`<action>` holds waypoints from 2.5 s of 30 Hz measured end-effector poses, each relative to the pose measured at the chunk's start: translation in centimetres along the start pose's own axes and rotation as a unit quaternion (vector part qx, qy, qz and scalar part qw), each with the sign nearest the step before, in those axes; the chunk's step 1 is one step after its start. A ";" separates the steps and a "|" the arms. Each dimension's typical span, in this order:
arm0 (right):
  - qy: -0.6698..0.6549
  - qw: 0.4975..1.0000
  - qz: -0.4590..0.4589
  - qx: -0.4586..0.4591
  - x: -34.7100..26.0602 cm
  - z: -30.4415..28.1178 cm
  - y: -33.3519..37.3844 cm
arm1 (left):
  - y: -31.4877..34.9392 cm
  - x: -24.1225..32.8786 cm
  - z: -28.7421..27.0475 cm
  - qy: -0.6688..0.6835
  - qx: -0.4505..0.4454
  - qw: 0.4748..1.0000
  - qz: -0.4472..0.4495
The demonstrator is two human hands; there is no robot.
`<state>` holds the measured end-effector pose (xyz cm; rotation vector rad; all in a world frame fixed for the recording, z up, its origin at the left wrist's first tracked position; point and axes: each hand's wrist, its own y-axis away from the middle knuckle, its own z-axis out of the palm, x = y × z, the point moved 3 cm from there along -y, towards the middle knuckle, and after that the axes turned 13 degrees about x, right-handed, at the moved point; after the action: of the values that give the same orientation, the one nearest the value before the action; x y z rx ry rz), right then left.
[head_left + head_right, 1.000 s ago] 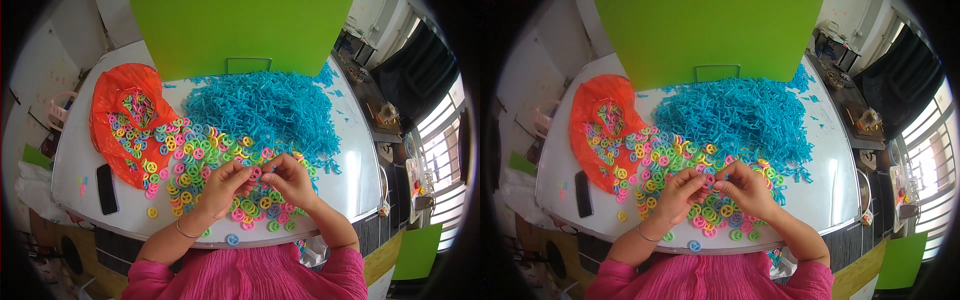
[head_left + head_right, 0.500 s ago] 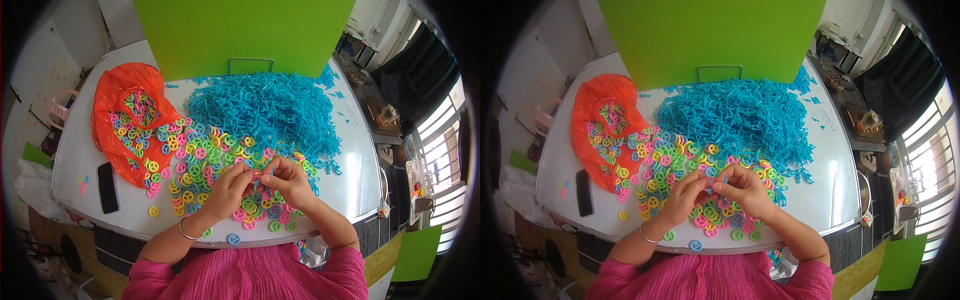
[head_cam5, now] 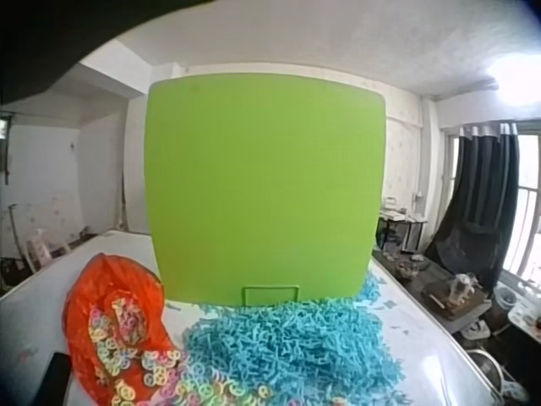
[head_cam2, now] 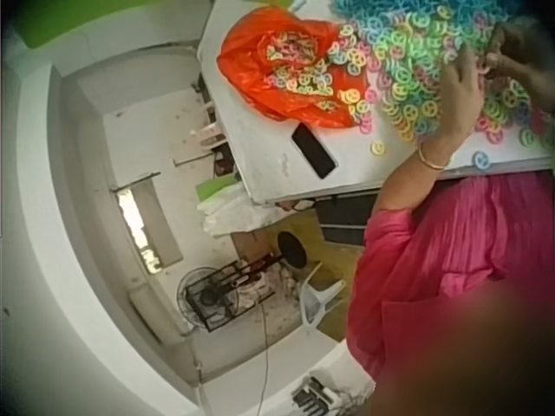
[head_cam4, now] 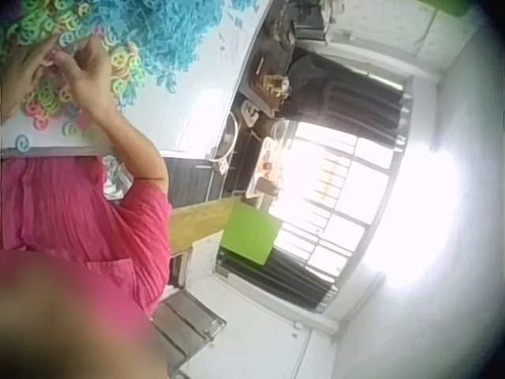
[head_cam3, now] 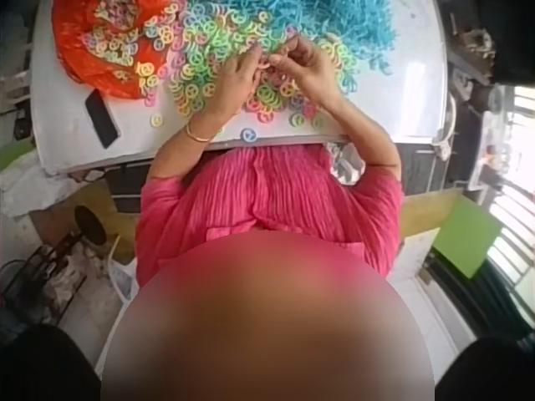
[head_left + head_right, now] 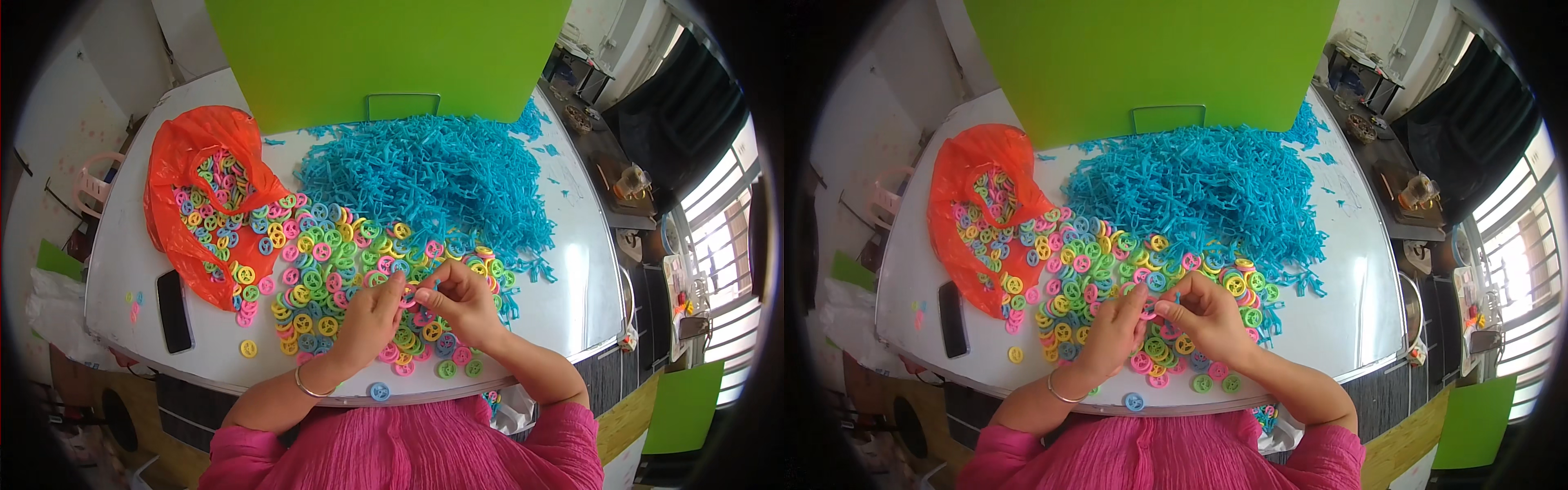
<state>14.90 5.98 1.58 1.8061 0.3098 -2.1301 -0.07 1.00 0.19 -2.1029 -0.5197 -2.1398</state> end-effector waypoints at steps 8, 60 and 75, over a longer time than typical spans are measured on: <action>-0.039 0.997 0.040 0.057 1.1 0.3 0.2 | 0.5 0.3 0.2 -0.068 0.051 0.995 0.056; 0.515 0.772 -0.366 0.065 -1.6 -2.7 -7.9 | -3.5 2.7 -3.2 -0.209 0.094 0.931 0.283; 0.064 0.993 -0.079 0.067 -2.5 -3.6 -7.0 | -4.2 1.1 -3.3 0.033 0.000 0.995 0.090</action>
<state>15.82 14.03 3.06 2.0633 0.3581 -2.1913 -4.58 4.14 0.56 -1.9874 -0.3102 -2.0978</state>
